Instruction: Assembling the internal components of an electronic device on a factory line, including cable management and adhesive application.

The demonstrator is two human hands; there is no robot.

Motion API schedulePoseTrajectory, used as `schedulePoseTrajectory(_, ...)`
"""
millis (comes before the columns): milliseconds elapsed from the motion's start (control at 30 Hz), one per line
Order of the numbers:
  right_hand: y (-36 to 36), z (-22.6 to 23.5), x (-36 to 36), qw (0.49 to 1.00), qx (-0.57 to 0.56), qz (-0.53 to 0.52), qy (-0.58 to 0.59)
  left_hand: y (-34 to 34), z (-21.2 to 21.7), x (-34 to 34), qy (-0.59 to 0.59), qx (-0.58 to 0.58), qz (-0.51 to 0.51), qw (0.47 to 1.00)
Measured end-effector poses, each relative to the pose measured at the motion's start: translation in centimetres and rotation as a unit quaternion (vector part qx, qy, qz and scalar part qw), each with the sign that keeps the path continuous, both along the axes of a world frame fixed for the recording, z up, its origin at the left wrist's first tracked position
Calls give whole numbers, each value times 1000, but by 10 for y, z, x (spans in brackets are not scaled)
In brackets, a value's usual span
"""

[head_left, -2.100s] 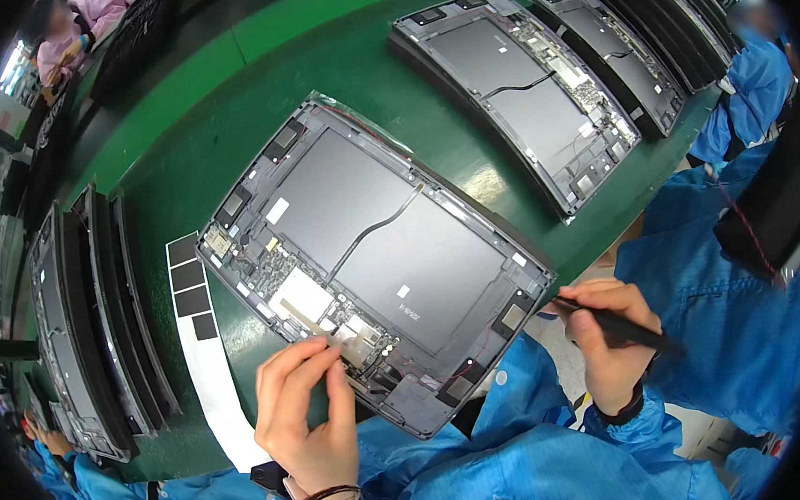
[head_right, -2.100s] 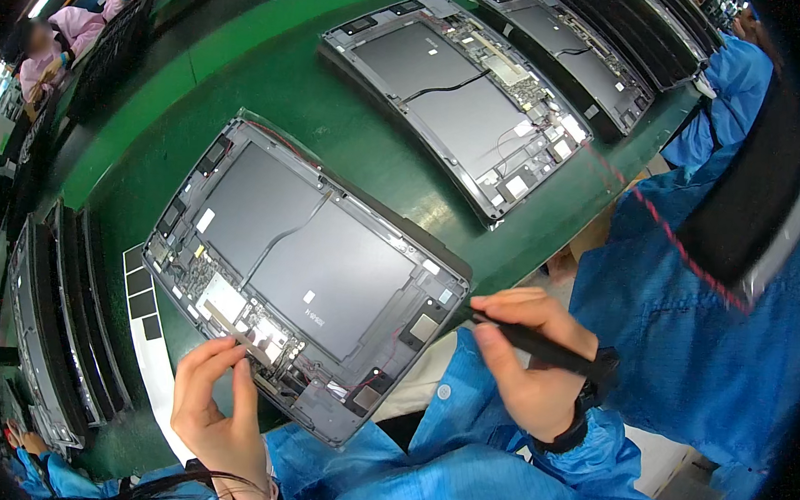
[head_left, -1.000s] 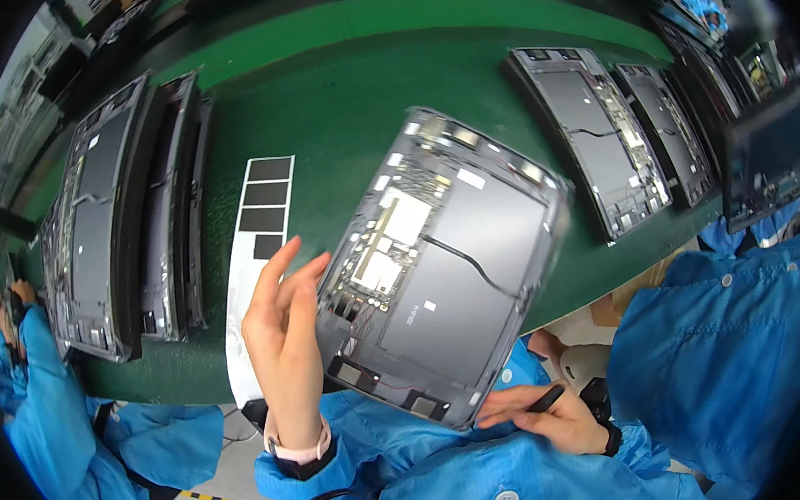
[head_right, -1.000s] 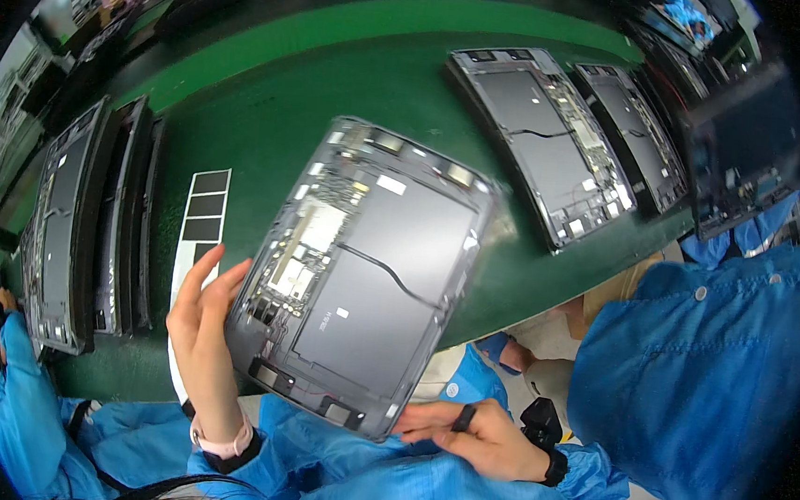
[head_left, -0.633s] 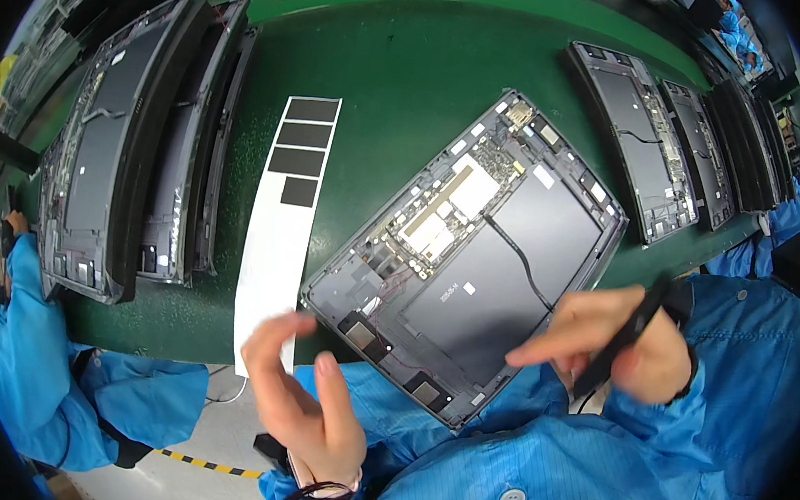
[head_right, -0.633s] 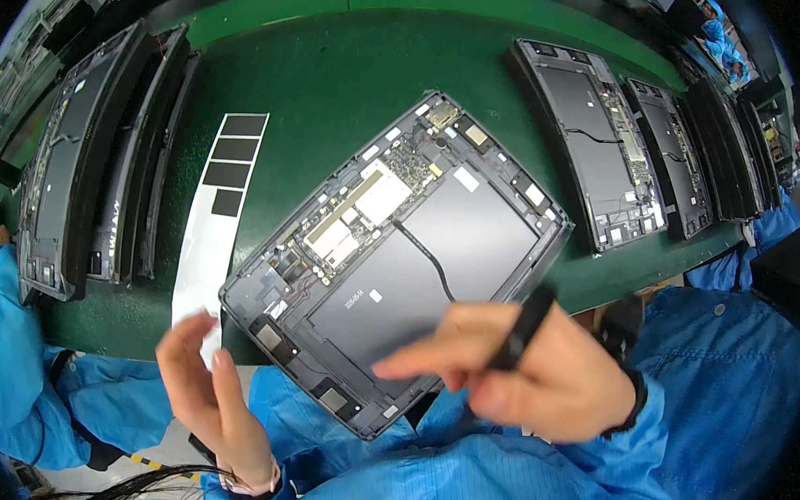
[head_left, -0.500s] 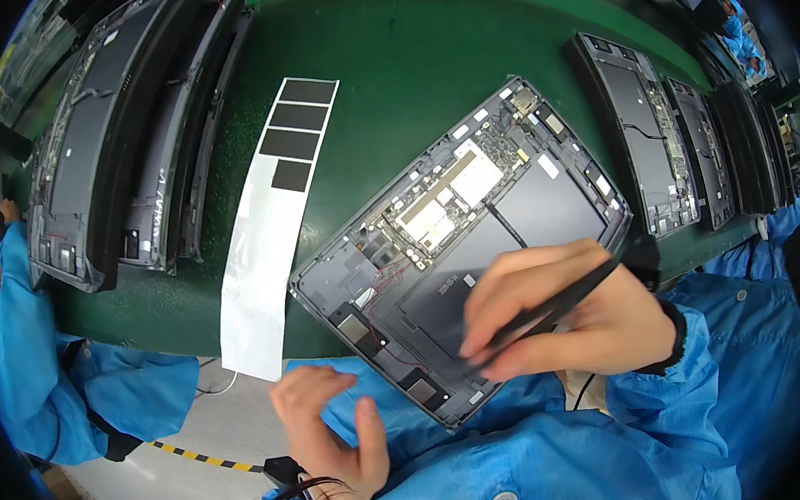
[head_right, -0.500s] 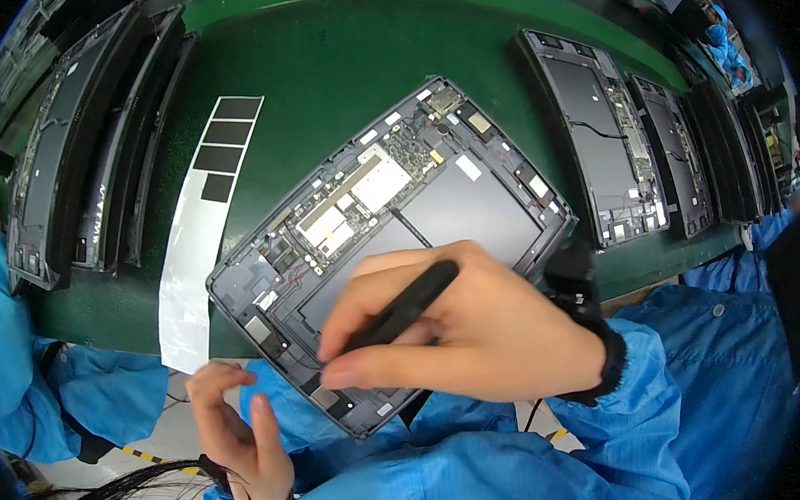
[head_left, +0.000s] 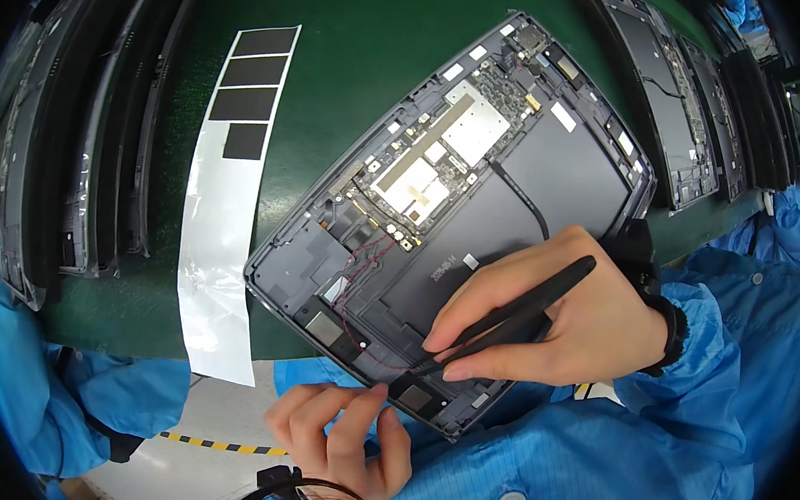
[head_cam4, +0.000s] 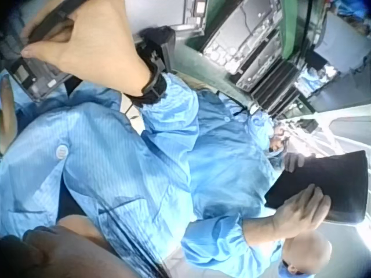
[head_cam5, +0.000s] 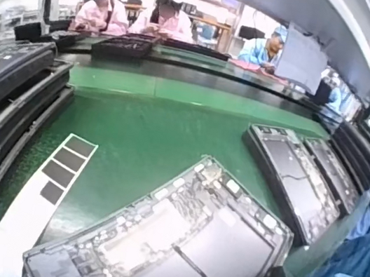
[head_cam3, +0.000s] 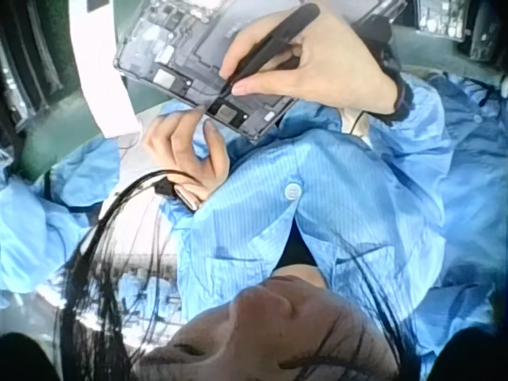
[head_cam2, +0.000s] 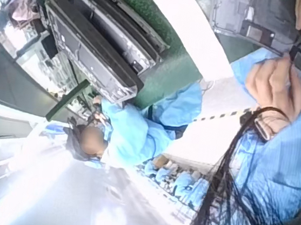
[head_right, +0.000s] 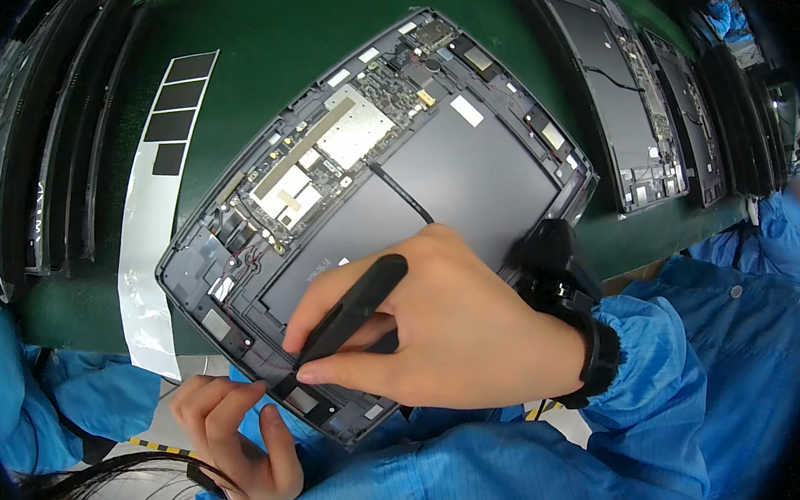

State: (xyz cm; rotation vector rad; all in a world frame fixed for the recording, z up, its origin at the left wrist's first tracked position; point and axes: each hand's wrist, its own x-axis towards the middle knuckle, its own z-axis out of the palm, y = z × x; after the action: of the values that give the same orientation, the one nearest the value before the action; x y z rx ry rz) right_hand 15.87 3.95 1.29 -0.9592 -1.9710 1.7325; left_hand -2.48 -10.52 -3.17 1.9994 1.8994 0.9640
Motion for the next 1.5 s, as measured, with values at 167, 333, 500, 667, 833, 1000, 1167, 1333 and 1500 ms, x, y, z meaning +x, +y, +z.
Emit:
schedulePoseTrajectory(167, 2, 0, 3, 999, -18, -2, -36, -5, -5, 2, 57, -9, -30, 998)
schedulePoseTrajectory(333, 5, -2, 4, 1000, 5, 12, -24, -5, -1, 1, 122, -2, -63, 991)
schedulePoseTrajectory(500, 7, -5, 5, 999, 42, 33, 2, 11, 7, 6, 99, 31, -61, 993)
schedulePoseTrajectory(667, 8, -13, 12, 997, 56, 49, 3, 19, -2, 1, 72, 66, -101, 990)
schedulePoseTrajectory(833, 4, -17, 13, 998, 52, 33, 25, 19, -2, 1, 95, 76, -118, 986)
schedulePoseTrajectory(1000, 6, -23, 15, 995, 79, 29, 52, 22, -6, 2, 119, 87, -141, 979)
schedulePoseTrajectory(1167, 5, -25, 15, 996, 61, 26, 57, 21, -7, 2, 119, 81, -153, 978)
schedulePoseTrajectory(1333, 5, -24, 14, 995, 69, 25, 65, 20, -3, 9, 133, 77, -126, 980)
schedulePoseTrajectory(1500, 5, -24, 13, 994, 70, 21, 85, 20, -2, 10, 151, 83, -131, 976)
